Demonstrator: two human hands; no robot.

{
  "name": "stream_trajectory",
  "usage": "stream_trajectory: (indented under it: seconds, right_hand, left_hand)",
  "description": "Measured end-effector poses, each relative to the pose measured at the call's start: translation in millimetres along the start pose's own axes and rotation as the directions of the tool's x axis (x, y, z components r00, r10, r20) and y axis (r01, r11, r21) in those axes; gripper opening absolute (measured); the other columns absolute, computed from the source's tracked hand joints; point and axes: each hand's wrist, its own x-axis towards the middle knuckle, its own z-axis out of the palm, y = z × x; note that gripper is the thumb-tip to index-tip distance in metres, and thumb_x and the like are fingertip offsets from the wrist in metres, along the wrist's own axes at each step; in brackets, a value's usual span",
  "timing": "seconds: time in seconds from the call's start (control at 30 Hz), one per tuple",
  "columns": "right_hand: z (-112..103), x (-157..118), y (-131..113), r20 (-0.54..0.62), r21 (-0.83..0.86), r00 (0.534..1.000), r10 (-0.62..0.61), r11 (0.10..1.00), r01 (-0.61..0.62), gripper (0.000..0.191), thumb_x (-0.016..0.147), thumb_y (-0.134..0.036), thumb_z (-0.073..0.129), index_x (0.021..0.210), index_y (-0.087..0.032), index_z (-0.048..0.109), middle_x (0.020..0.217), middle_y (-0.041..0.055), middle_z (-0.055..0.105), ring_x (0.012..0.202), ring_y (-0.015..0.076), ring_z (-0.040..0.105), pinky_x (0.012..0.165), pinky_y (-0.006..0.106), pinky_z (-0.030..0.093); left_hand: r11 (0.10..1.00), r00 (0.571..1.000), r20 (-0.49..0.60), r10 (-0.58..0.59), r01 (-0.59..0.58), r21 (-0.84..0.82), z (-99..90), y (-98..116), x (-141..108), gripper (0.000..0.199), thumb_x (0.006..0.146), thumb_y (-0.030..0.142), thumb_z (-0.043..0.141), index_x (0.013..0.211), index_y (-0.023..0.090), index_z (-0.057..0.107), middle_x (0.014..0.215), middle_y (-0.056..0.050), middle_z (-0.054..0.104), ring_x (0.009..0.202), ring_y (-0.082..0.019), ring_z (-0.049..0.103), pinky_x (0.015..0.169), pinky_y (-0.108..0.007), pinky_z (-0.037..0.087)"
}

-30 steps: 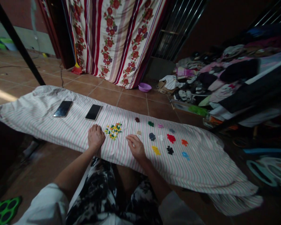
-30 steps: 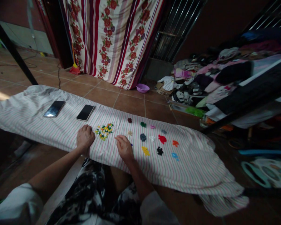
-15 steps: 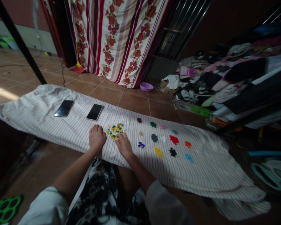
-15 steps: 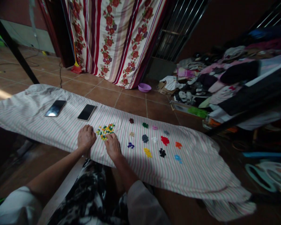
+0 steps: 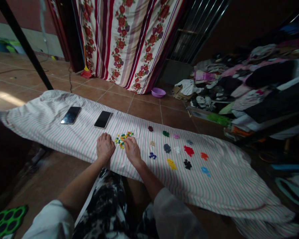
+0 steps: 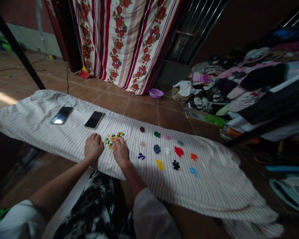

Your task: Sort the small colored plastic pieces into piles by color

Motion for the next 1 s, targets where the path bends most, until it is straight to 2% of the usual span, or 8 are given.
stream_trajectory:
  seconds: [0.2, 0.3, 0.4, 0.53, 0.63, 0.73, 0.83, 1.0]
  right_hand:
    - [5, -33, -9, 0.165, -0.035, 0.968, -0.189, 0.98, 0.197, 0.03, 0.091, -0.01, 0.049, 0.103, -0.024, 0.073, 0.102, 0.0069, 0.067, 0.099, 0.0209, 0.058, 0.093, 0.035, 0.05]
    - [11, -27, -7, 0.163, -0.071, 0.973, -0.165, 0.981, 0.179, 0.034, 0.091, -0.008, 0.047, 0.111, -0.021, 0.072, 0.108, 0.0093, 0.067, 0.101, 0.0218, 0.058, 0.095, 0.037, 0.05]
    - [15, -9, -1, 0.128, -0.084, 0.986, -0.109, 0.989, 0.121, 0.039, 0.09, -0.006, 0.043, 0.118, -0.016, 0.069, 0.116, 0.0124, 0.066, 0.108, 0.0226, 0.057, 0.1, 0.039, 0.048]
    - [15, 10, 5, 0.058, -0.025, 0.998, -0.038, 0.999, 0.039, 0.043, 0.09, -0.006, 0.041, 0.123, -0.019, 0.066, 0.122, 0.012, 0.064, 0.115, 0.0222, 0.057, 0.103, 0.039, 0.047]
    - [12, 11, 0, 0.015, 0.0, 1.0, -0.016, 1.0, 0.016, 0.042, 0.092, -0.009, 0.039, 0.121, -0.02, 0.067, 0.122, 0.0111, 0.063, 0.115, 0.0213, 0.058, 0.101, 0.037, 0.049]
    - [13, 4, -12, 0.102, -0.008, 0.99, -0.1, 0.995, 0.101, 0.04, 0.091, -0.007, 0.041, 0.114, -0.023, 0.071, 0.114, 0.0081, 0.066, 0.111, 0.0204, 0.059, 0.1, 0.035, 0.049]
    - [20, -3, -24, 0.207, -0.043, 0.964, -0.169, 0.982, 0.181, 0.038, 0.091, -0.007, 0.044, 0.108, -0.024, 0.073, 0.108, 0.0072, 0.067, 0.105, 0.0202, 0.059, 0.097, 0.034, 0.049]
    - [29, 4, -24, 0.215, -0.132, 0.97, -0.114, 0.981, 0.144, 0.037, 0.092, -0.006, 0.042, 0.108, -0.02, 0.071, 0.108, 0.0099, 0.065, 0.103, 0.0207, 0.058, 0.095, 0.034, 0.05]
  left_hand:
    - [1.0, 1.0, 0.026, -0.004, 0.004, -0.002, -3.9, 2, -1, 0.03, 0.085, 0.017, 0.043, 0.107, 0.012, 0.062, 0.129, -0.019, 0.06, 0.123, -0.032, 0.052, 0.102, -0.047, 0.04]
    - [1.0, 1.0, 0.024, -0.004, 0.003, 0.007, -3.7, 2, -1, 0.03, 0.085, 0.017, 0.043, 0.108, 0.012, 0.062, 0.129, -0.019, 0.06, 0.124, -0.032, 0.051, 0.103, -0.047, 0.04]
    - [1.0, 1.0, 0.021, 0.0, 0.0, 0.018, -3.1, 1, 0, 0.03, 0.085, 0.018, 0.044, 0.107, 0.012, 0.062, 0.13, -0.018, 0.06, 0.125, -0.031, 0.051, 0.104, -0.046, 0.039]
    - [1.0, 1.0, 0.024, 0.0, 0.0, 0.019, -2.6, 1, 1, 0.028, 0.085, 0.018, 0.044, 0.106, 0.013, 0.062, 0.13, -0.018, 0.06, 0.124, -0.032, 0.052, 0.103, -0.045, 0.039]
    - [1.0, 1.0, 0.022, 0.0, 0.0, 0.011, -2.3, 1, 1, 0.027, 0.086, 0.017, 0.043, 0.105, 0.014, 0.062, 0.129, -0.018, 0.06, 0.124, -0.031, 0.052, 0.103, -0.045, 0.039]
    - [1.0, 1.0, 0.006, 0.007, -0.007, -0.011, -2.5, 0, 0, 0.027, 0.089, 0.016, 0.038, 0.104, 0.013, 0.061, 0.125, -0.018, 0.061, 0.121, -0.03, 0.052, 0.102, -0.044, 0.039]
    - [0.999, 1.0, 0.008, 0.007, -0.006, -0.05, -3.6, -2, 1, 0.026, 0.09, 0.015, 0.036, 0.102, 0.013, 0.059, 0.113, -0.018, 0.063, 0.109, -0.028, 0.056, 0.096, -0.042, 0.041]
    - [0.996, 1.0, 0.004, -0.028, 0.028, -0.08, -6.6, 0, 2, 0.024, 0.091, 0.016, 0.035, 0.1, 0.015, 0.058, 0.1, -0.014, 0.063, 0.098, -0.026, 0.058, 0.089, -0.039, 0.042]
